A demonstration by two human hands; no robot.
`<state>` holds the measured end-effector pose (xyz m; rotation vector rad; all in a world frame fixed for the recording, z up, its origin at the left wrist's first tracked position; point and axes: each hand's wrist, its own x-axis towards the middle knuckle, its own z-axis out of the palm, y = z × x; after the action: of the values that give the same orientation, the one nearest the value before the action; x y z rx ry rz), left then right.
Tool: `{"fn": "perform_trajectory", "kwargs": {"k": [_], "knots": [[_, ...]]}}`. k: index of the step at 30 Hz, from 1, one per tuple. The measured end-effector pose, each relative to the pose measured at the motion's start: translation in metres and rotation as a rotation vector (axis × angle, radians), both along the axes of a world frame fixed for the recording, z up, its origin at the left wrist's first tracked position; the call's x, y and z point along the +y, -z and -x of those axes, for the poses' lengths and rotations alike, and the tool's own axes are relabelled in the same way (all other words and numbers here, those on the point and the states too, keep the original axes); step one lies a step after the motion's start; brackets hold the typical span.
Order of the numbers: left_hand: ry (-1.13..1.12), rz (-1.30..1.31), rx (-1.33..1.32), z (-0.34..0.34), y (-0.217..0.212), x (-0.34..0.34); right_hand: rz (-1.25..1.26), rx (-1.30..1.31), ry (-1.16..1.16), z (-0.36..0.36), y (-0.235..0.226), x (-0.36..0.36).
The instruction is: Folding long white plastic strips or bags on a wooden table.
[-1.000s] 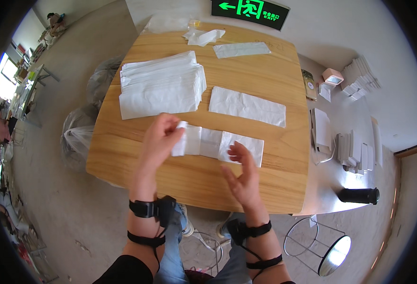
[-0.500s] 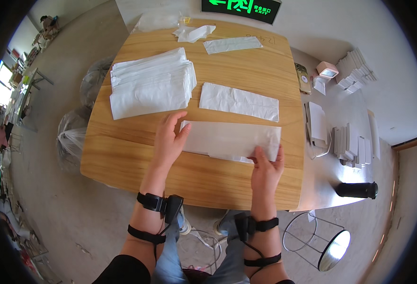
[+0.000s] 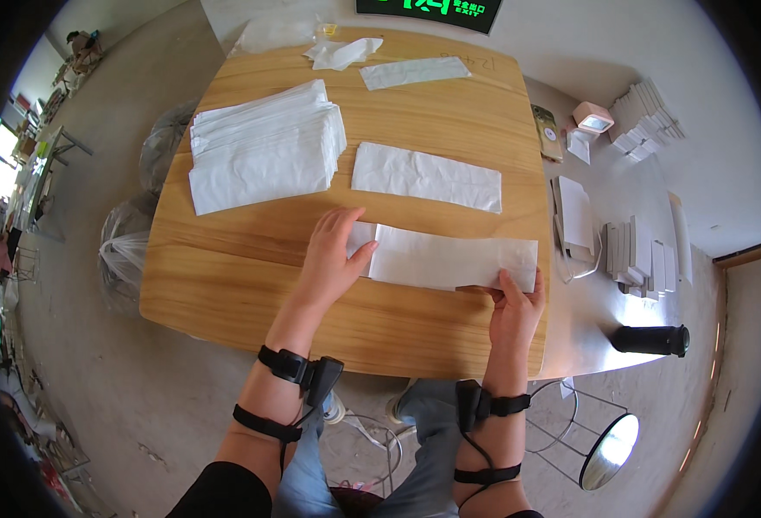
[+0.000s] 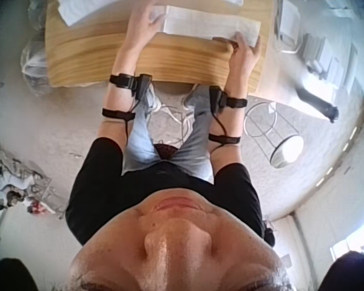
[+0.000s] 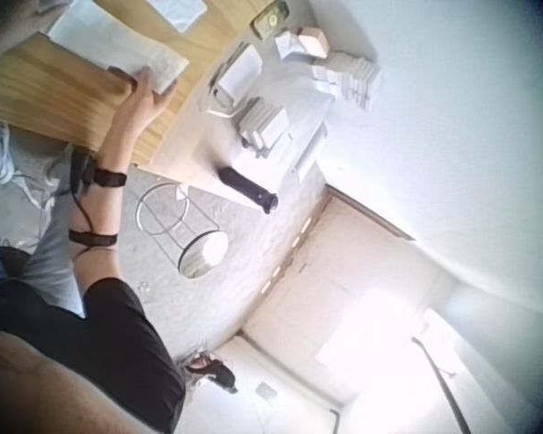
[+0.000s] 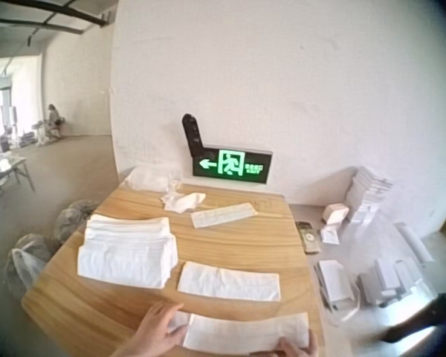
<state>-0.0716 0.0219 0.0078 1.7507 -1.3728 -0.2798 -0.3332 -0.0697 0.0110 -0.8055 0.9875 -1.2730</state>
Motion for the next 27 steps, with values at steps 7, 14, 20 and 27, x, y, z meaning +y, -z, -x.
{"fn": "perform_trajectory", "kwargs": {"k": [7,14,20,27], "knots": [[-0.011,-0.011,-0.090,0.008,0.003,-0.005,-0.035,0.132,-0.010,0.007,-0.001,-0.002],[-0.036,-0.038,-0.160,0.010,0.007,-0.005,0.504,1.477,0.192,0.000,-0.012,0.005],[-0.034,-0.030,-0.220,0.009,0.011,-0.007,0.888,1.404,-0.329,-0.036,-0.008,0.025],[-0.018,-0.011,-0.231,0.008,0.008,-0.006,0.888,1.439,-0.467,-0.046,0.001,0.031]]}}
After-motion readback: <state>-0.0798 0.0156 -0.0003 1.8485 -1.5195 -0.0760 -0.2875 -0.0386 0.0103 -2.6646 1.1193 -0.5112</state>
